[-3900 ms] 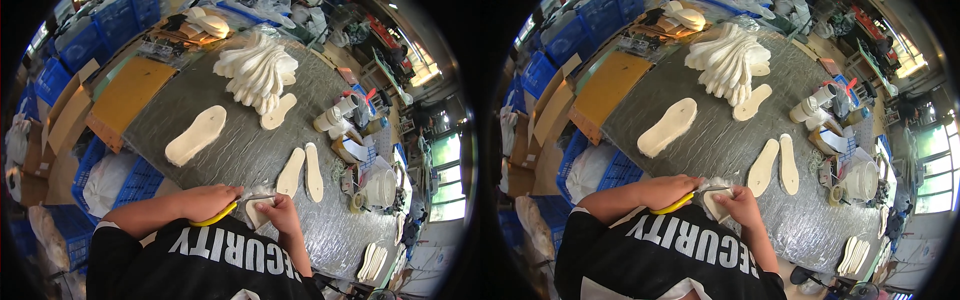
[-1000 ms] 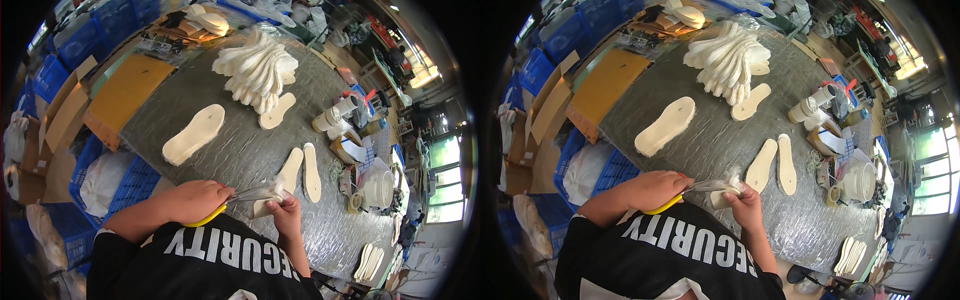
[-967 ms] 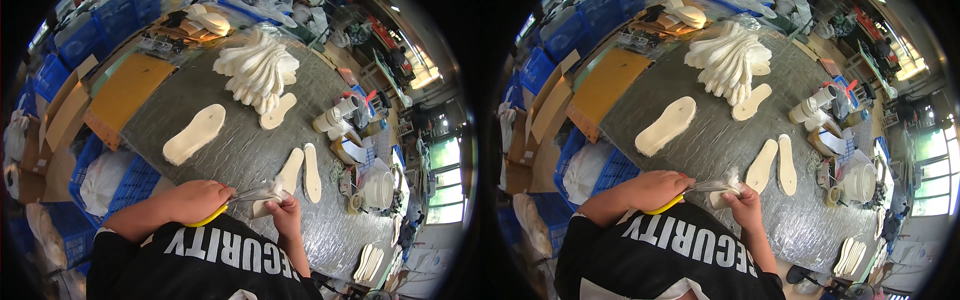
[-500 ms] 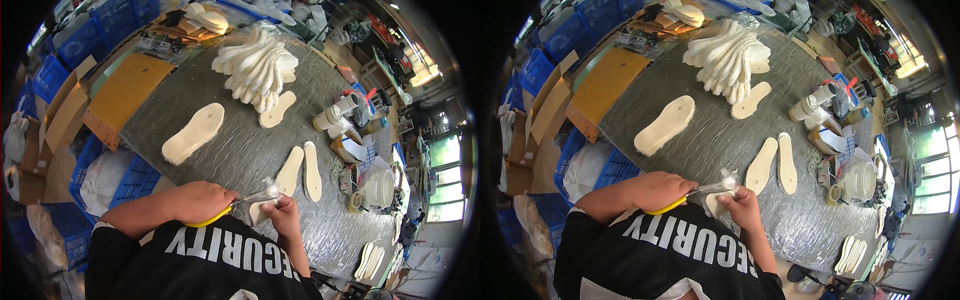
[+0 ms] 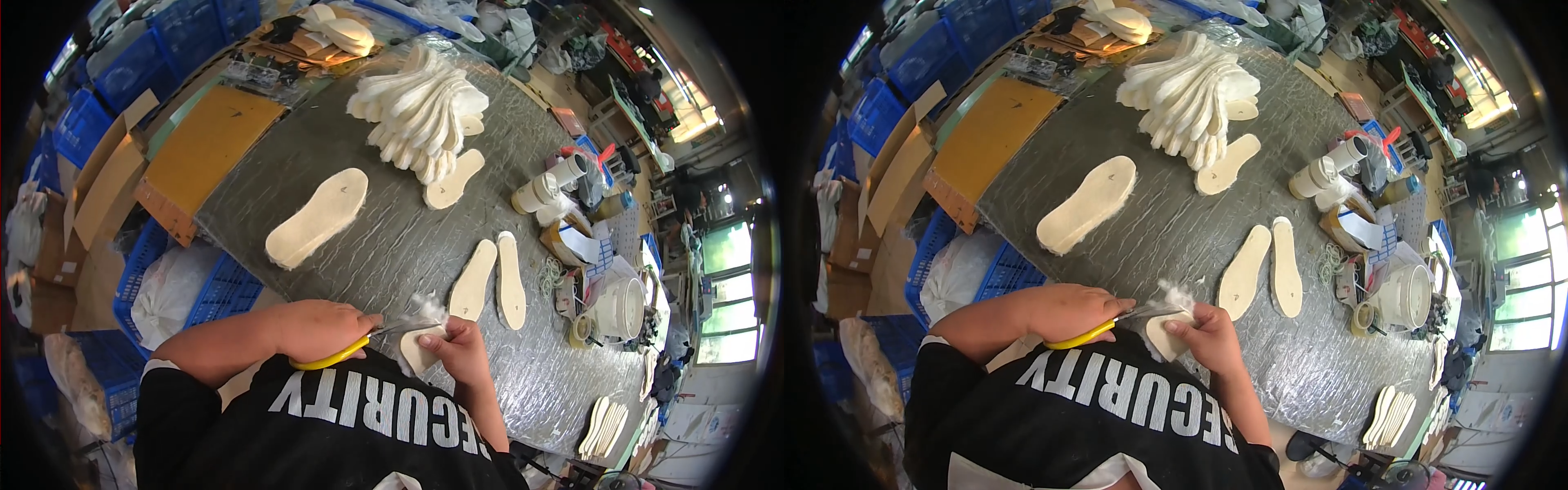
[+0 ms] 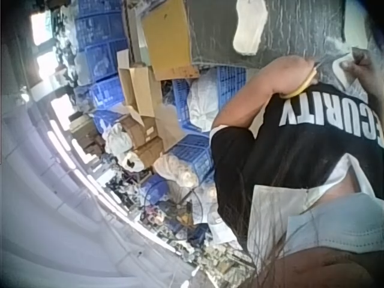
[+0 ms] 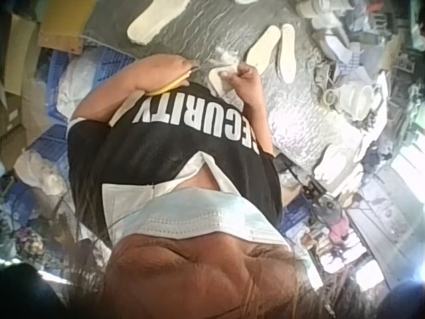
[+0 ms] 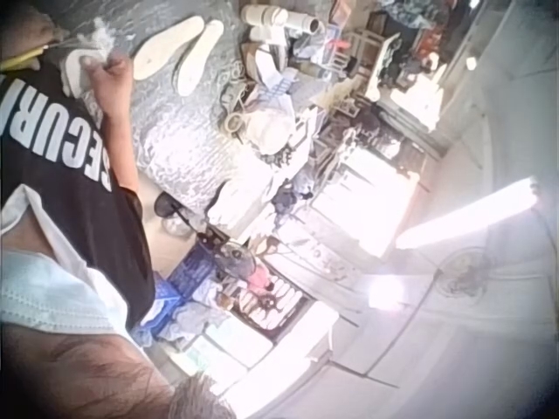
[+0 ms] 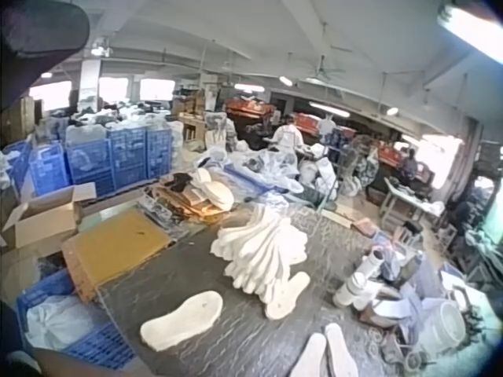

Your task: Trimming excess material from shoe insoles using scissors.

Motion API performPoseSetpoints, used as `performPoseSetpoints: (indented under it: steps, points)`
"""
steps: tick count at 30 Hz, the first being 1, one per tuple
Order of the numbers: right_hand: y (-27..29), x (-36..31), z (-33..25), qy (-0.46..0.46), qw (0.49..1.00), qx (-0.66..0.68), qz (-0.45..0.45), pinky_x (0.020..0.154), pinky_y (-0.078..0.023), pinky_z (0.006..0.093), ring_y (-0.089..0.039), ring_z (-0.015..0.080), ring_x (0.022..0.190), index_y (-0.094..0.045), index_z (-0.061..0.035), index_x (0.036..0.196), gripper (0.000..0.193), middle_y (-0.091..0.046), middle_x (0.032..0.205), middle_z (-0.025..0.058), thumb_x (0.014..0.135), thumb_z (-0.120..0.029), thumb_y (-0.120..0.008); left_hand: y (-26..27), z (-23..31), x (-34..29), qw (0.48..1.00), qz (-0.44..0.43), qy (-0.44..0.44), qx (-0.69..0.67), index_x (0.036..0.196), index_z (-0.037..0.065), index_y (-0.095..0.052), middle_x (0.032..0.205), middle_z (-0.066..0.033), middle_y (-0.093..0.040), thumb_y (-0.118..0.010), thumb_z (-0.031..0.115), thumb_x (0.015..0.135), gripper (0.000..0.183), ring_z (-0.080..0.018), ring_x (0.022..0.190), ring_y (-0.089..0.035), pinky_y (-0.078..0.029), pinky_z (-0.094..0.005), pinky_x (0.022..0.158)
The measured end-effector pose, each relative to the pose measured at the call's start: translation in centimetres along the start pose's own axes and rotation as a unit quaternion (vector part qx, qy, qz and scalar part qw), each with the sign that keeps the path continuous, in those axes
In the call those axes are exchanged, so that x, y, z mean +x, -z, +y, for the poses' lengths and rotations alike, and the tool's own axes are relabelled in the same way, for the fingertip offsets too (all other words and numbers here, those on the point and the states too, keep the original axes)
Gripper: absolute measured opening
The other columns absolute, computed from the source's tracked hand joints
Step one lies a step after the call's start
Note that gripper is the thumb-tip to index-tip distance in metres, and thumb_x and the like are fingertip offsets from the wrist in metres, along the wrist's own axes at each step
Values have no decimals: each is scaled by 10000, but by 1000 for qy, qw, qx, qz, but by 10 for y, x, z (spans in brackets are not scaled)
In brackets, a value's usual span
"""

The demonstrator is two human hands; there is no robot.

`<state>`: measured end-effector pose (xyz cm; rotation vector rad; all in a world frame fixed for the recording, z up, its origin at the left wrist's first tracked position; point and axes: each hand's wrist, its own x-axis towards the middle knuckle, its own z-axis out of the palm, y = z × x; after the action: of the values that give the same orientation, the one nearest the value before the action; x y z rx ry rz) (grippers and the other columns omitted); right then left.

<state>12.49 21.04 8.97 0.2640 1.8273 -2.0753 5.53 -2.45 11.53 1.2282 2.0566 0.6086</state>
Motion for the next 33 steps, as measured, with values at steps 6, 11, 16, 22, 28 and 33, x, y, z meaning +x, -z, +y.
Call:
performPoseSetpoints:
  steps: [6, 11, 16, 22, 28, 33]
  points:
    - [4, 7, 8, -41, 994, -99, -22, 520, -419, 208, -524, 50, 592, -636, 19, 777, 156, -600, 660, 2, 747, -120, -700, 0, -1, 0, 999, -19, 1, -35, 1216, -92, -388, 960, -239, -559, -506, 231, 865, 491, -346, 919, -552, -451, -386, 789]
    - [-4, 7, 1, -62, 996, -55, -34, 507, -416, 211, -523, 52, 579, -639, 23, 777, 170, -600, 650, 7, 739, -127, -709, 2, 0, 0, 999, -24, 2, -25, 1215, -95, -387, 922, -248, -573, -499, 221, 865, 485, -358, 894, -566, -455, -392, 778]
    - [-8, 6, -4, -88, 992, -69, -52, 538, -440, 213, -549, 65, 604, -645, 32, 822, 174, -616, 679, 23, 735, -106, -705, -4, -3, -4, 1000, -7, -9, 8, 1044, -76, -487, 749, -220, -604, -491, 198, 860, 330, -358, 728, -606, -479, -406, 665]
    - [-14, 3, -13, -105, 990, -69, -65, 555, -451, 218, -554, 66, 620, -644, 34, 831, 159, -624, 708, 30, 745, -92, -688, 1, -1, -10, 999, -49, 6, 14, 1119, -84, -471, 769, -240, -593, -498, 206, 860, 389, -361, 741, -598, -474, -411, 660]
    - [-3, 4, -7, 12, 956, -266, -121, 594, -447, 229, -533, 58, 653, -618, 33, 905, 198, -616, 728, 10, 804, -136, -637, 2, -5, -20, 996, -62, 1, -64, 1097, -72, -465, 717, -209, -581, -489, 230, 875, 376, -371, 693, -580, -460, -417, 637]
    - [-1, 4, 8, -49, 981, -151, -112, 586, -434, 232, -509, 57, 652, -608, 21, 928, 208, -595, 710, -1, 822, -157, -619, -12, -13, -22, 997, -32, 1, -72, 1153, -81, -429, 834, -227, -574, -486, 235, 878, 423, -367, 809, -572, -460, -398, 705]
